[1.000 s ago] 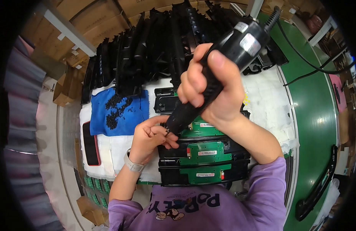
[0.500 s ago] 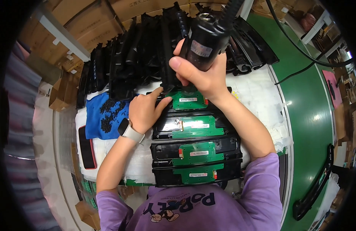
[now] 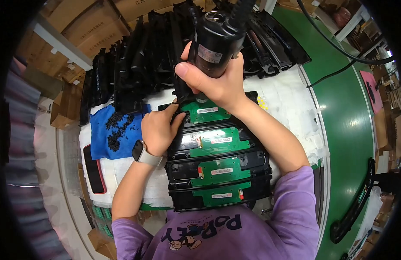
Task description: Assembling toner cartridges by installing circuit chips and securing them with screws using an electric screwdriver.
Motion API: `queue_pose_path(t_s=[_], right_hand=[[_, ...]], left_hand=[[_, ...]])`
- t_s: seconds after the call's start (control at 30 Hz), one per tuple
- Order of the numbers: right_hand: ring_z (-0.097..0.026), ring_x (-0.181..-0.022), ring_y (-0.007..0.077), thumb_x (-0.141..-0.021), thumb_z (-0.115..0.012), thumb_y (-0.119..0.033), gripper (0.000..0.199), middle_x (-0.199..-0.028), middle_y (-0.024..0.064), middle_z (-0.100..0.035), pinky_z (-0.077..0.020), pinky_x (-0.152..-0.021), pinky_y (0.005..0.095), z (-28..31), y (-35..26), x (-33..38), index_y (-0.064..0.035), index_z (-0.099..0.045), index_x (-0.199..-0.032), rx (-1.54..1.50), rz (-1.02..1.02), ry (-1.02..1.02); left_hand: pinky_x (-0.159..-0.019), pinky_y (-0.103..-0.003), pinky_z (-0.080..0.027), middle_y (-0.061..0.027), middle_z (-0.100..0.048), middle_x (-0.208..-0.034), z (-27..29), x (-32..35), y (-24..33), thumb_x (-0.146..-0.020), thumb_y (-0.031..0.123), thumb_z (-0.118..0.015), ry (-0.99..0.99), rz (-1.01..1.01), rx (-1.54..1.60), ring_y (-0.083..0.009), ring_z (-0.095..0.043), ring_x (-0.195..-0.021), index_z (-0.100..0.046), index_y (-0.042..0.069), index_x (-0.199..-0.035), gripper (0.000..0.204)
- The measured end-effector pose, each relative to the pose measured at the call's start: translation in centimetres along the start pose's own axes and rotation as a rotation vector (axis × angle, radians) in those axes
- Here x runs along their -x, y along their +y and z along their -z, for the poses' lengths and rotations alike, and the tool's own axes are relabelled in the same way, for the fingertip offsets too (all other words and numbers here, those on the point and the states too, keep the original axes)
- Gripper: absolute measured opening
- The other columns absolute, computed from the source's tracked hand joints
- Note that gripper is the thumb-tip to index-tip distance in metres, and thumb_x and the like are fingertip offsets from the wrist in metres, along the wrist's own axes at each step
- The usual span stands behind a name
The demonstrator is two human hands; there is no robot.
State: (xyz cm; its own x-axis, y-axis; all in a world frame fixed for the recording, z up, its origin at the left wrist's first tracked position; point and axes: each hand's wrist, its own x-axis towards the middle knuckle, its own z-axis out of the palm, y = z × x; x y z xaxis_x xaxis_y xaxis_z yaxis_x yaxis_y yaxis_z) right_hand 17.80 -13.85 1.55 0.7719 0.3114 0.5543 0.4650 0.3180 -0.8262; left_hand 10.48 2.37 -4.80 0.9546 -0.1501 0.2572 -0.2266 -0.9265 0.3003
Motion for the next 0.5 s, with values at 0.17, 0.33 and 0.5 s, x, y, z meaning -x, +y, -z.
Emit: queue_pose_path(t_s=[0.17,0.33,0.5], right_hand=[[-0.045,-0.041,0.0129,-0.077,-0.062,-0.014,0.025,-0.058,0.0057,-0.049,-0.0366,-0.041,0.024,-0.16,0.11,0.11,-0.0001,-0.047,-0.091,-0.011,-0.008,0.025],[-0.045,-0.041,0.0128,-0.077,-0.062,-0.012,0.024,-0.057,0.0056,-0.049,-0.0366,-0.04,0.0238,-0.26,0.04,0.2,-0.0001,-0.047,-0.091,0.014,0.009,0.021],[-0.046,-0.041,0.0127,-0.078,-0.061,-0.012,0.023,-0.057,0.0055,-0.049,-0.0366,-0.04,0.0237,-0.5,-0.08,0.18,0.0001,-0.047,-0.091,0.003,0.009,0.049]], left_hand=[[-0.045,-0.038,-0.045,-0.0132,-0.056,-0.051,-0.3,0.22,-0.08,-0.081,0.024,-0.059,0.012,0.008,-0.009,-0.0299,-0.057,-0.047,-0.061,0.01,-0.108,0.031],[-0.045,-0.038,-0.045,-0.0134,-0.056,-0.051,-0.17,0.18,0.15,-0.081,0.023,-0.059,0.003,0.01,-0.036,-0.03,-0.057,-0.047,-0.061,0.01,-0.109,0.031],[-0.045,-0.038,-0.045,-0.0136,-0.056,-0.052,-0.16,0.2,0.16,-0.081,0.022,-0.058,-0.002,0.017,-0.037,-0.0299,-0.057,-0.047,-0.061,0.01,-0.109,0.03]])
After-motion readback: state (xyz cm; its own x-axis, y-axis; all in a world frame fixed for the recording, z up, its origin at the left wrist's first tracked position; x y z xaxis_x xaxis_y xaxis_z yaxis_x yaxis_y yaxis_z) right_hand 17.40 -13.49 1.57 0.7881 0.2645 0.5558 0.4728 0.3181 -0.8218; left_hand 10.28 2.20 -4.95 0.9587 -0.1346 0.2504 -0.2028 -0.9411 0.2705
